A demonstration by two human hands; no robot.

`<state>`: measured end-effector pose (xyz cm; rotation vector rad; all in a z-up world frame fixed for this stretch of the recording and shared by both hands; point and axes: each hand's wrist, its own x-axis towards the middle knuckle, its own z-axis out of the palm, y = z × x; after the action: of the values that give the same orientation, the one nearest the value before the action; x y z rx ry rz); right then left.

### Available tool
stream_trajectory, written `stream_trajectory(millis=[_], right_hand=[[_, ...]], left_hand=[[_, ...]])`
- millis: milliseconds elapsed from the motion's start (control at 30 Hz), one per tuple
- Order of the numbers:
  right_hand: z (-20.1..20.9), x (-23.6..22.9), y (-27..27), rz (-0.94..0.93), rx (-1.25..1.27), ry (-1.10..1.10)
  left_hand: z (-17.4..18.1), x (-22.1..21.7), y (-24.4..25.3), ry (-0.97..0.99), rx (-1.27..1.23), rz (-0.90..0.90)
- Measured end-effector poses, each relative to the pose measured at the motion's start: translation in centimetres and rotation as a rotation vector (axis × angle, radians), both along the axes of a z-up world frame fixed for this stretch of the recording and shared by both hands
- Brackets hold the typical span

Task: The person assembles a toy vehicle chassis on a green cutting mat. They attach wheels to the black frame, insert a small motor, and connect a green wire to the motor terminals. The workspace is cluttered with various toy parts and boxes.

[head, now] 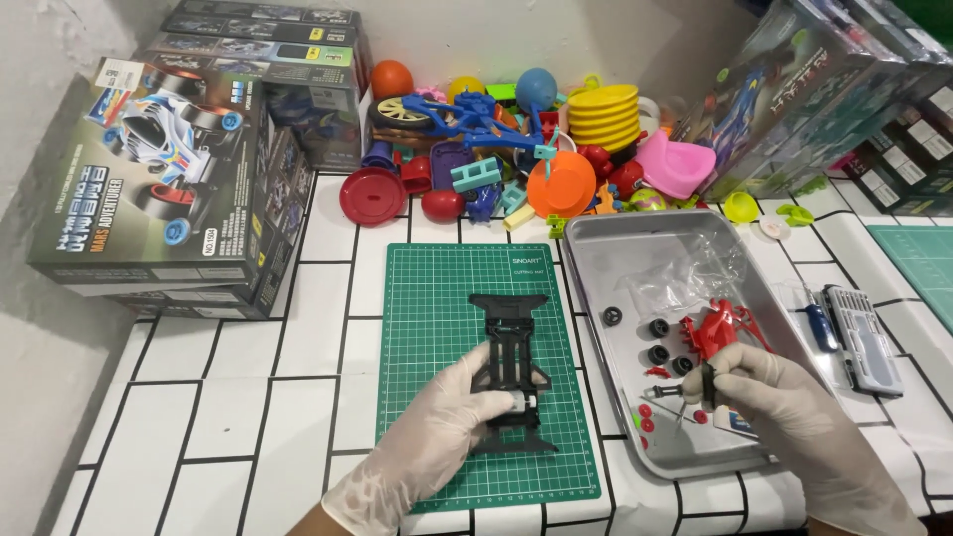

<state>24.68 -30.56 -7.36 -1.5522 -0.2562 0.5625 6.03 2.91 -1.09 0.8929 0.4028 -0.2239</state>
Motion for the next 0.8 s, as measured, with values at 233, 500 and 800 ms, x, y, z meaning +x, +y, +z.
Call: stream_trajectory(millis=[233, 500, 800], right_hand=[[1.9, -4.9, 3.8, -0.063, 0.096, -0.081], [3.1, -11.1, 8.9, -0.006, -0.045, 0.040], [2.3, -13.5, 10.0, 0.020, -0.099, 0.086]], left_hand=[[0.3, -2.9, -2.4, 0.002, -0.124, 0.027], [0.5, -4.2, -4.4, 0.254, -0.187, 0.117], [2.2, -4.8, -4.4, 0.278, -0.097, 0.183]])
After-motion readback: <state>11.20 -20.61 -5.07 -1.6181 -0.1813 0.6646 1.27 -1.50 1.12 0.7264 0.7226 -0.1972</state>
